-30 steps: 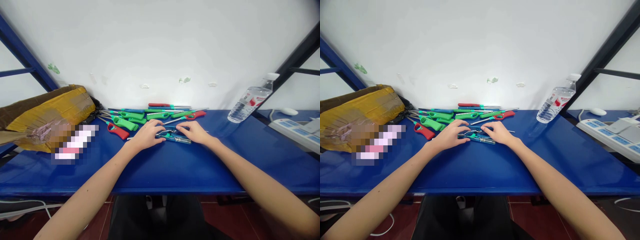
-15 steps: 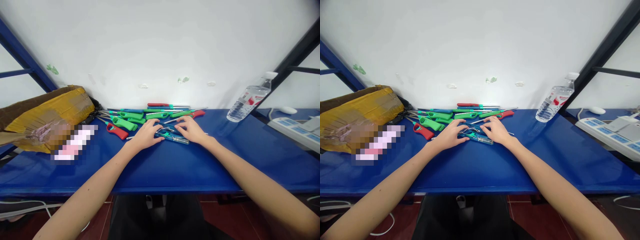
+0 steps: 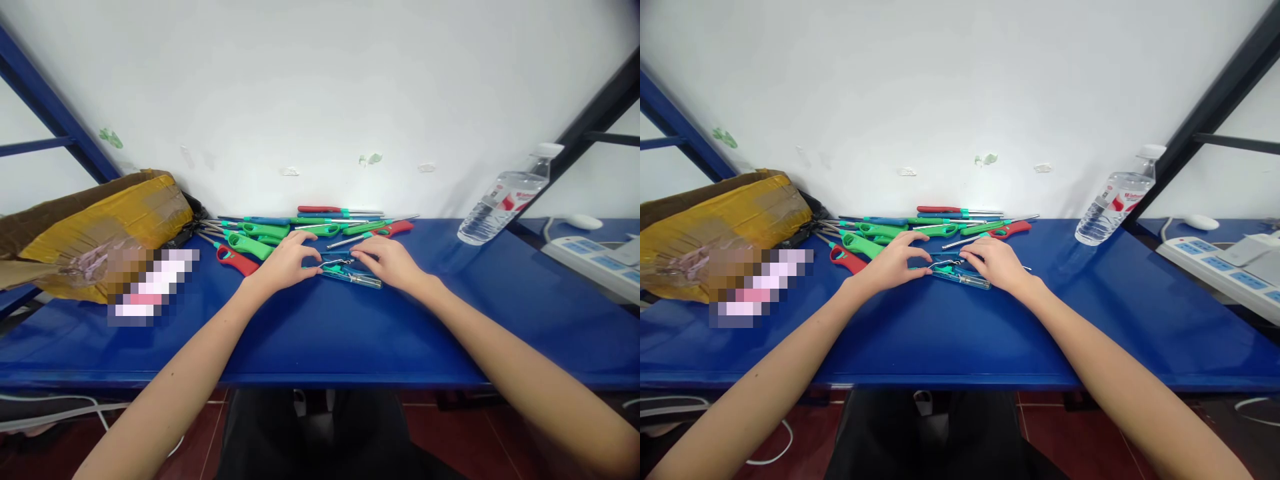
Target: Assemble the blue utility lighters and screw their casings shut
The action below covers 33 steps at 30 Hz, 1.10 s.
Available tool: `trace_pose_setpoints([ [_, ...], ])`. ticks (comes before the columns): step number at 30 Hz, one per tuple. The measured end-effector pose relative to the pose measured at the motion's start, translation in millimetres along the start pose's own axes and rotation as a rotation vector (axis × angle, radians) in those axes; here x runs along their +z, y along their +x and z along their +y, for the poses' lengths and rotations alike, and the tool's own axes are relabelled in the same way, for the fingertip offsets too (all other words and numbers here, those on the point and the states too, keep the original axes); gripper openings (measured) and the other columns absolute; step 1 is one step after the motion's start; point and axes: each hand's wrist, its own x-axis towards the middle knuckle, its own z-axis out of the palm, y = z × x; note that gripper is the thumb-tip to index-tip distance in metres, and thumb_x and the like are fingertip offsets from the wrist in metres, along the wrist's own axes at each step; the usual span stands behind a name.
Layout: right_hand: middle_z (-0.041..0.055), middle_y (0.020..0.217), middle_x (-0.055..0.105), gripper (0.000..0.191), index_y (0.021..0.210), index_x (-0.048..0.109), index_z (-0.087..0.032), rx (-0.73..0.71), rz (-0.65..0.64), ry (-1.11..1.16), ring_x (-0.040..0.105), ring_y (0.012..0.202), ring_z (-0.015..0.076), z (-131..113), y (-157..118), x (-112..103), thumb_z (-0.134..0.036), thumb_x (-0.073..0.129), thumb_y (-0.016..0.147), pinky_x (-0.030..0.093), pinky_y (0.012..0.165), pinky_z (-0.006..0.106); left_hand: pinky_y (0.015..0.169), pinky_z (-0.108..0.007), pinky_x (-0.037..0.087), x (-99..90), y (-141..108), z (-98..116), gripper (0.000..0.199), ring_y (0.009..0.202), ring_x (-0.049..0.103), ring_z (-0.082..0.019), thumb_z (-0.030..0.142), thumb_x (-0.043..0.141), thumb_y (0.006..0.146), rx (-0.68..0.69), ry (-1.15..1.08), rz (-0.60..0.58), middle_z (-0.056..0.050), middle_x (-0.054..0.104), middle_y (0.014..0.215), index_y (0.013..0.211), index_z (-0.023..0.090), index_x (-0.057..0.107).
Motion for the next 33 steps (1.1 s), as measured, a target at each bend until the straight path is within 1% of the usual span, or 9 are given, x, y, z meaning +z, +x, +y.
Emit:
trace_pose_setpoints([
  [7,0.0080,0.105,0.077,0.029,0.108,0.075,-0.021,0.074,-0.071,-0.048,0.071,0.094,0.0278,-1,-1,-2,-0.033,0.051,0.096,0.054,0.085,0.042,0.109,-0.048,0.040,-4.7,1,-1,0.010,0.126,0.050,-0.029,0.025,0.070,0.084,0.033,-0.059,-0.096,-0.010,0.057,0.129,0.090,0.023,0.077],
  [10,0.0083,0.105,0.076,0.028,0.107,0.074,-0.021,0.089,-0.094,-0.044,0.070,0.094,0.0275,0,0,-2,-0.033,0.051,0.095,0.054,0.084,0.042,0.109,-0.048,0.041,-4.4,1,0,0.010,0.125,0.050,-0.029,0.025,0.070,0.084,0.017,-0.068,-0.116,-0.010,0.057,0.129,0.091,0.023,0.077],
  [17,0.0082,0.097,0.074,0.023,0.101,0.069,-0.020,0.101,-0.194,-0.016,0.067,0.084,0.0243,-4,1,-5,-0.031,0.051,0.094,0.050,0.074,0.036,0.108,-0.047,0.041,-3.2,1,0,0.009,0.123,0.052,-0.029,0.025,0.069,0.084,-0.011,-0.068,-0.146,-0.010,0.058,0.128,0.089,0.022,0.077],
  [20,0.0080,0.095,0.074,0.021,0.100,0.067,-0.020,0.106,-0.228,-0.010,0.067,0.083,0.0238,-6,2,-6,-0.030,0.050,0.095,0.049,0.073,0.035,0.106,-0.044,0.042,-6.0,0,-1,0.014,0.122,0.053,-0.028,0.026,0.072,0.082,-0.021,-0.059,-0.159,-0.010,0.058,0.128,0.095,0.022,0.075],
  [23,0.0084,0.097,0.074,0.020,0.102,0.065,-0.020,0.111,-0.243,0.015,0.068,0.087,0.0247,-6,1,-7,-0.029,0.049,0.095,0.050,0.075,0.036,0.101,-0.041,0.045,-14.7,-2,-2,0.027,0.117,0.055,-0.028,0.028,0.078,0.075,-0.037,-0.046,-0.186,-0.010,0.059,0.125,0.101,0.021,0.071],
  [26,0.0101,0.107,0.073,0.025,0.112,0.063,-0.020,0.104,-0.242,0.031,0.068,0.094,0.0270,-5,0,-6,-0.031,0.051,0.094,0.052,0.080,0.040,0.089,-0.037,0.048,-25.0,-4,-3,0.023,0.105,0.060,-0.026,0.034,0.077,0.077,-0.084,-0.034,-0.204,-0.007,0.063,0.113,0.093,0.020,0.069],
  [28,0.0109,0.113,0.072,0.031,0.119,0.062,-0.020,0.086,-0.243,0.023,0.068,0.100,0.0286,-3,-1,-4,-0.033,0.052,0.094,0.053,0.085,0.043,0.079,-0.034,0.048,-28.7,-6,-4,0.026,0.092,0.062,-0.024,0.037,0.076,0.078,-0.122,-0.023,-0.253,-0.006,0.066,0.101,0.094,0.019,0.069],
  [30,0.0109,0.117,0.071,0.034,0.123,0.062,-0.020,0.063,-0.242,0.019,0.067,0.103,0.0294,0,-3,-1,-0.035,0.053,0.093,0.053,0.089,0.045,0.074,-0.032,0.046,-28.6,-7,-6,0.030,0.087,0.062,-0.023,0.039,0.075,0.079,-0.137,-0.013,-0.299,-0.006,0.068,0.096,0.100,0.019,0.069],
  [33,0.0115,0.122,0.069,0.037,0.125,0.063,-0.020,0.034,-0.214,0.024,0.066,0.109,0.0302,3,-4,5,-0.037,0.055,0.093,0.052,0.094,0.046,0.076,-0.030,0.046,-23.6,-7,-9,0.031,0.089,0.063,-0.023,0.039,0.070,0.083,-0.097,-0.038,-0.320,-0.007,0.070,0.101,0.107,0.019,0.071],
])
